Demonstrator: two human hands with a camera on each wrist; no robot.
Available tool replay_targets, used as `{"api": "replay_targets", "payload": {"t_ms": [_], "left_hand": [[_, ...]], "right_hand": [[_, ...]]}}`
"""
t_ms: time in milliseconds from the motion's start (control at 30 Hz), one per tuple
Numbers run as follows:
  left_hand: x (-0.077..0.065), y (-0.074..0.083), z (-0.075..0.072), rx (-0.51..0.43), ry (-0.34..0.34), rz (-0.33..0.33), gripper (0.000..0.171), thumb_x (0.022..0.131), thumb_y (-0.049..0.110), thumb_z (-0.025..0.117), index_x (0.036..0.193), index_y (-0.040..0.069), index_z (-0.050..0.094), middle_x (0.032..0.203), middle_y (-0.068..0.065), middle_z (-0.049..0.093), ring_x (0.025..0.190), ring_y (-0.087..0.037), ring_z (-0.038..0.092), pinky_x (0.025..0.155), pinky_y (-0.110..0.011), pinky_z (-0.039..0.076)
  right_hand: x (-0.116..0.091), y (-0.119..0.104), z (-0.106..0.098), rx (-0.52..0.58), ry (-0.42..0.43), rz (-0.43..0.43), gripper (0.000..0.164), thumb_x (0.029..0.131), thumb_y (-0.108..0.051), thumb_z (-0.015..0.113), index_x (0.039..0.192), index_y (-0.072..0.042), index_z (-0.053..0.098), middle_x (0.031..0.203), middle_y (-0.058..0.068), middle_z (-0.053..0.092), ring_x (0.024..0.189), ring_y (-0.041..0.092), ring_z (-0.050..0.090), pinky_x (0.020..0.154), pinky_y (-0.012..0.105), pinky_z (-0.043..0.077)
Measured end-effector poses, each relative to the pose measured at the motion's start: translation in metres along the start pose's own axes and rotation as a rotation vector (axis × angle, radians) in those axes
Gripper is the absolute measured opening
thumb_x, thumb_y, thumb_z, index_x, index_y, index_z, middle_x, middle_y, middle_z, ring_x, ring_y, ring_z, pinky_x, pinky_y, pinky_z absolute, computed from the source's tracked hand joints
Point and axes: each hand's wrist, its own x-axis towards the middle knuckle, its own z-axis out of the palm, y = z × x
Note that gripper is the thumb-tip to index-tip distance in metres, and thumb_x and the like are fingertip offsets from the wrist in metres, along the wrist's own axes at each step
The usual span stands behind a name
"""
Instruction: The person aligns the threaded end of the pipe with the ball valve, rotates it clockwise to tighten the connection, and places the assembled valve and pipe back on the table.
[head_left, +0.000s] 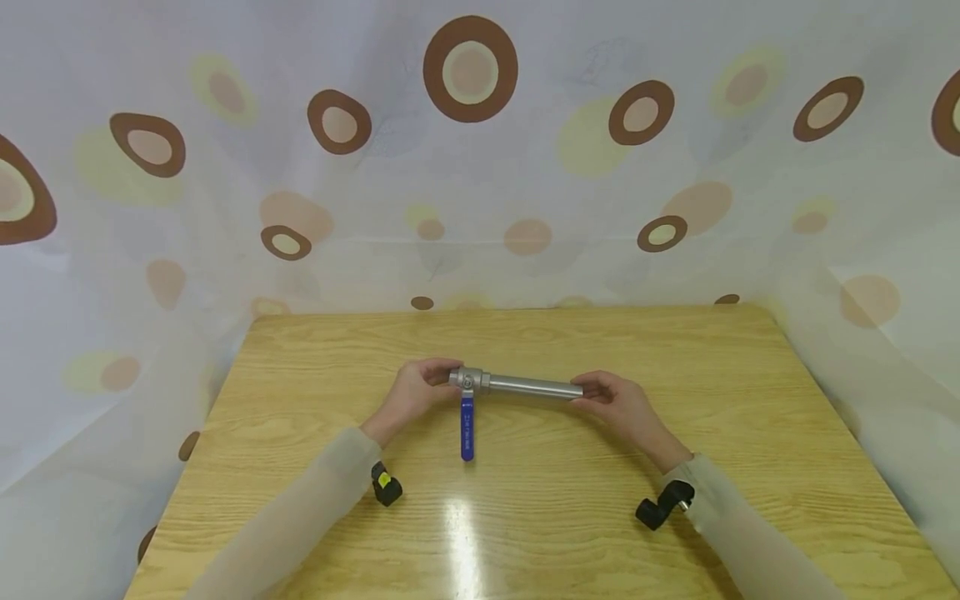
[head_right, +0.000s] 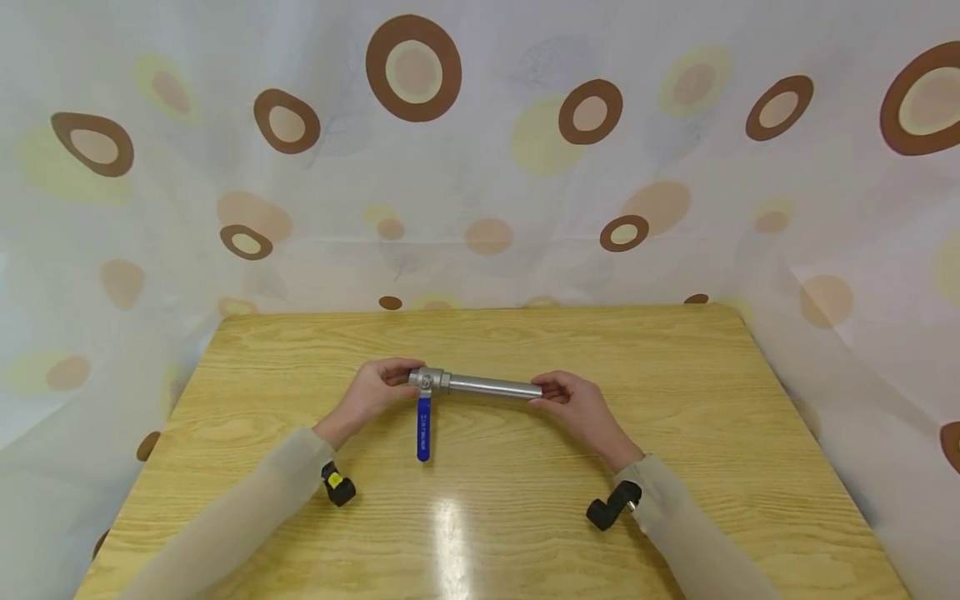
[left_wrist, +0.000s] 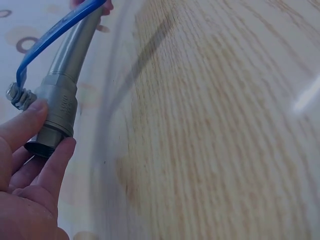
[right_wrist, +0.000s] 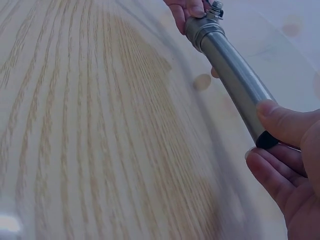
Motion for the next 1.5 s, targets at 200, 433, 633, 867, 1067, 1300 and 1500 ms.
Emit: {"api": "replay_targets", "payload": {"t_ms": [200,433,633,867,1067,1300,1500], "left_hand": [[0.002,-0.003,0.0,0.0,-0.001,0.005,0.045,0.09,0.004,0.079,0.134,0.003,0.067,0.139,-0.016,0.066,0.13,-0.034,0.063,0.106,-0.037,0.055],[0.002,-0.003,0.001,0.003,0.009,0.005,0.043,0.09,0.002,0.079,0.132,0.002,0.068,0.137,-0.016,0.067,0.129,-0.033,0.064,0.106,-0.037,0.055],[0.003,-0.005,0.001,-0.006,-0.004,-0.003,0.044,0.09,0.003,0.079,0.132,0.001,0.068,0.137,-0.016,0.067,0.131,-0.034,0.062,0.107,-0.037,0.054],[0.003,-0.008,0.001,-0.004,-0.008,-0.01,0.044,0.09,0.002,0.079,0.132,0.002,0.068,0.138,-0.016,0.067,0.131,-0.034,0.061,0.107,-0.037,0.054],[0.005,-0.01,0.002,-0.008,-0.014,-0.001,0.045,0.09,0.002,0.079,0.133,0.001,0.067,0.138,-0.017,0.067,0.131,-0.035,0.062,0.108,-0.038,0.053],[0.004,-0.011,0.003,0.004,-0.009,0.0,0.044,0.09,0.002,0.079,0.132,0.003,0.068,0.137,-0.016,0.067,0.131,-0.033,0.062,0.11,-0.04,0.052],[0.004,-0.01,0.003,0.013,-0.002,-0.009,0.042,0.09,0.002,0.079,0.131,0.003,0.069,0.136,-0.015,0.068,0.131,-0.033,0.062,0.111,-0.04,0.051]], "right_hand": [[0.001,0.001,0.002,-0.014,-0.006,-0.002,0.036,0.093,-0.015,0.08,0.124,-0.001,0.07,0.111,0.015,0.075,0.094,0.02,0.071,0.079,0.022,0.059],[0.001,0.002,0.003,-0.029,-0.008,0.003,0.036,0.093,-0.015,0.08,0.124,-0.001,0.07,0.11,0.015,0.075,0.094,0.02,0.071,0.079,0.023,0.059],[0.002,0.003,0.003,-0.044,-0.017,0.013,0.036,0.093,-0.016,0.08,0.124,-0.001,0.07,0.111,0.014,0.075,0.094,0.021,0.071,0.079,0.024,0.059],[0.002,0.005,0.004,-0.037,-0.038,0.024,0.035,0.092,-0.016,0.081,0.122,-0.002,0.07,0.108,0.013,0.074,0.091,0.018,0.07,0.076,0.023,0.059],[0.002,0.008,0.005,-0.032,-0.04,0.016,0.036,0.091,-0.016,0.081,0.122,-0.002,0.07,0.108,0.012,0.075,0.091,0.018,0.071,0.077,0.023,0.059],[0.001,0.008,0.005,-0.026,-0.055,0.011,0.037,0.092,-0.017,0.081,0.122,0.0,0.07,0.106,0.012,0.074,0.09,0.019,0.071,0.075,0.023,0.059],[0.0,0.009,0.005,-0.022,-0.07,0.018,0.037,0.092,-0.017,0.081,0.123,-0.001,0.07,0.106,0.011,0.074,0.09,0.019,0.071,0.076,0.024,0.059]]}}
